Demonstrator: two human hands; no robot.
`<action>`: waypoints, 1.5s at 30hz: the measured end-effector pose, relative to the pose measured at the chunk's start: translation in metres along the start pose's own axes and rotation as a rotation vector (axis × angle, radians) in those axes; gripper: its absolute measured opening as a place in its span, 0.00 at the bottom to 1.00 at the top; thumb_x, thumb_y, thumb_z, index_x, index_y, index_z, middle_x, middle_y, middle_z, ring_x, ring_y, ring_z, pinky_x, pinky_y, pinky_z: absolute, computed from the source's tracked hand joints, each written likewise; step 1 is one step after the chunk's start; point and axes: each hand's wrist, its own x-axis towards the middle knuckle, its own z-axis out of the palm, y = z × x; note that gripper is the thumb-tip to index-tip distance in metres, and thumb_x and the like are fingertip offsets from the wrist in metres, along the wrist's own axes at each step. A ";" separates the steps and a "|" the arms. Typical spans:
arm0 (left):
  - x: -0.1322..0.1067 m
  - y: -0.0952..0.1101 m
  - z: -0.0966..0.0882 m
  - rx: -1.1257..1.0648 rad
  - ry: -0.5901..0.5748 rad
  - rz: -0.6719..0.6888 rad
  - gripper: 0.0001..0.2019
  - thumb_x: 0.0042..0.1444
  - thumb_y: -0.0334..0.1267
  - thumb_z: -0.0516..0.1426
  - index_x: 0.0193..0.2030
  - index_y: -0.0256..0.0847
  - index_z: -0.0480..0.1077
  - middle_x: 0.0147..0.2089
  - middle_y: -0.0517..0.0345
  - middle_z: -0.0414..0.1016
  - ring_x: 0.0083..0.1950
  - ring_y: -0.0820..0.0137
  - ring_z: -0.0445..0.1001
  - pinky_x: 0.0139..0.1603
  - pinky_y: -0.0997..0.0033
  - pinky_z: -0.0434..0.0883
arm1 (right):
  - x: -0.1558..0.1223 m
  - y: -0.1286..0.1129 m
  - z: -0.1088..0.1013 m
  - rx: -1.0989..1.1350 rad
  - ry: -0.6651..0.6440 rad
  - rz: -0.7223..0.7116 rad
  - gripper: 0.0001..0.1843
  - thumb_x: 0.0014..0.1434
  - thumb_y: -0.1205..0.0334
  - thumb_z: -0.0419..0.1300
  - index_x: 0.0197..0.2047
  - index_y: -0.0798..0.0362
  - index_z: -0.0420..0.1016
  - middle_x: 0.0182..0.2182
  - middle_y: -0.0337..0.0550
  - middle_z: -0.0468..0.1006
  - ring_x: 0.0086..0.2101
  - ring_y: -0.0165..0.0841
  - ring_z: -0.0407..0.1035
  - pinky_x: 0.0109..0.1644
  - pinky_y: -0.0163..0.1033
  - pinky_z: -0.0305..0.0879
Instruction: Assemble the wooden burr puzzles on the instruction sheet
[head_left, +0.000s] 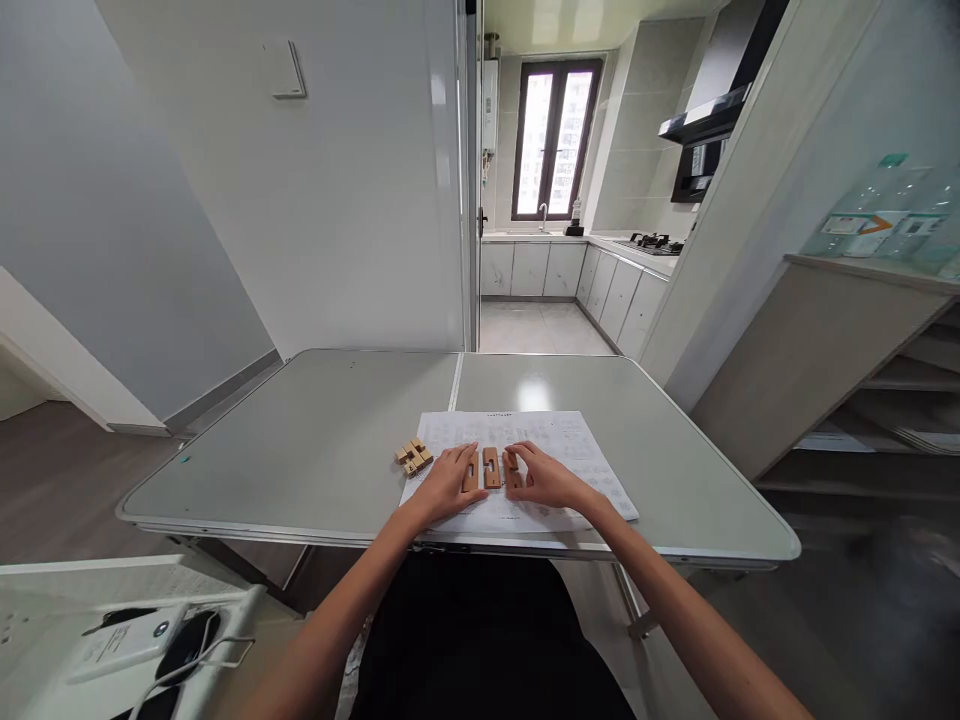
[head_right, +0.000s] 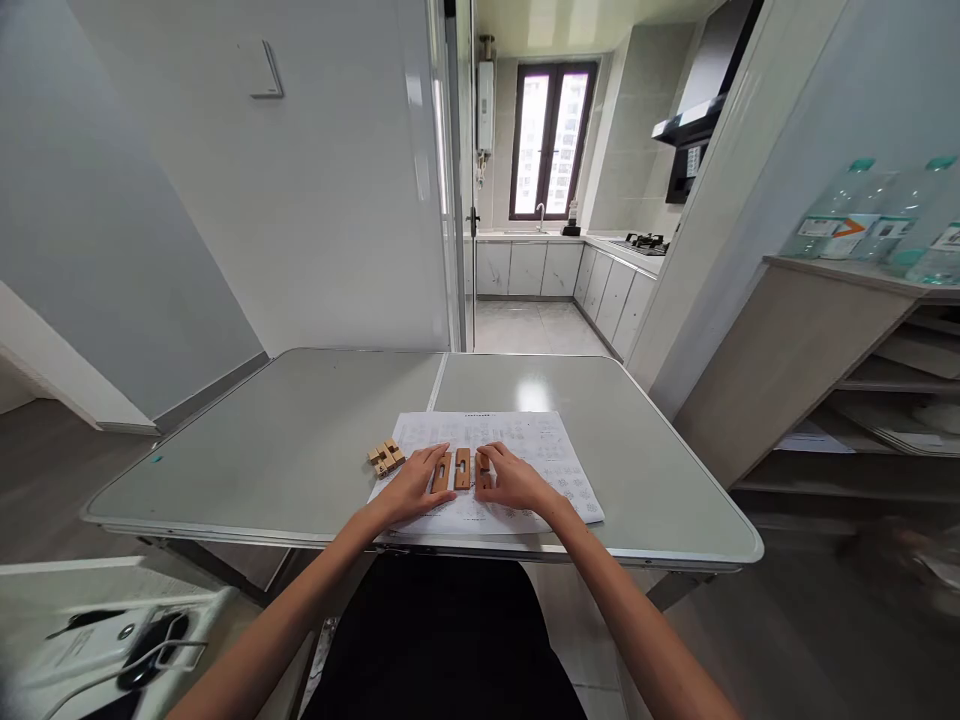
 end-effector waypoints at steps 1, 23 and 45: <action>-0.003 0.000 0.001 0.005 0.023 -0.005 0.42 0.59 0.50 0.63 0.76 0.44 0.53 0.74 0.42 0.61 0.74 0.50 0.60 0.74 0.49 0.59 | -0.003 0.000 -0.002 0.022 -0.031 0.006 0.41 0.57 0.59 0.71 0.70 0.47 0.62 0.66 0.53 0.64 0.35 0.32 0.75 0.43 0.40 0.72; 0.005 0.004 0.022 0.292 0.236 -0.200 0.12 0.67 0.28 0.51 0.49 0.34 0.74 0.51 0.39 0.73 0.56 0.53 0.71 0.55 0.55 0.71 | -0.020 -0.021 0.018 -0.108 0.159 0.331 0.10 0.71 0.59 0.52 0.36 0.50 0.66 0.37 0.49 0.81 0.37 0.40 0.75 0.33 0.38 0.51; -0.022 0.026 0.030 -0.724 0.337 -0.179 0.23 0.71 0.51 0.51 0.64 0.39 0.65 0.44 0.51 0.83 0.39 0.64 0.82 0.47 0.61 0.78 | -0.014 -0.061 0.060 0.449 0.349 0.089 0.17 0.70 0.45 0.51 0.37 0.48 0.67 0.26 0.36 0.72 0.26 0.35 0.65 0.31 0.37 0.55</action>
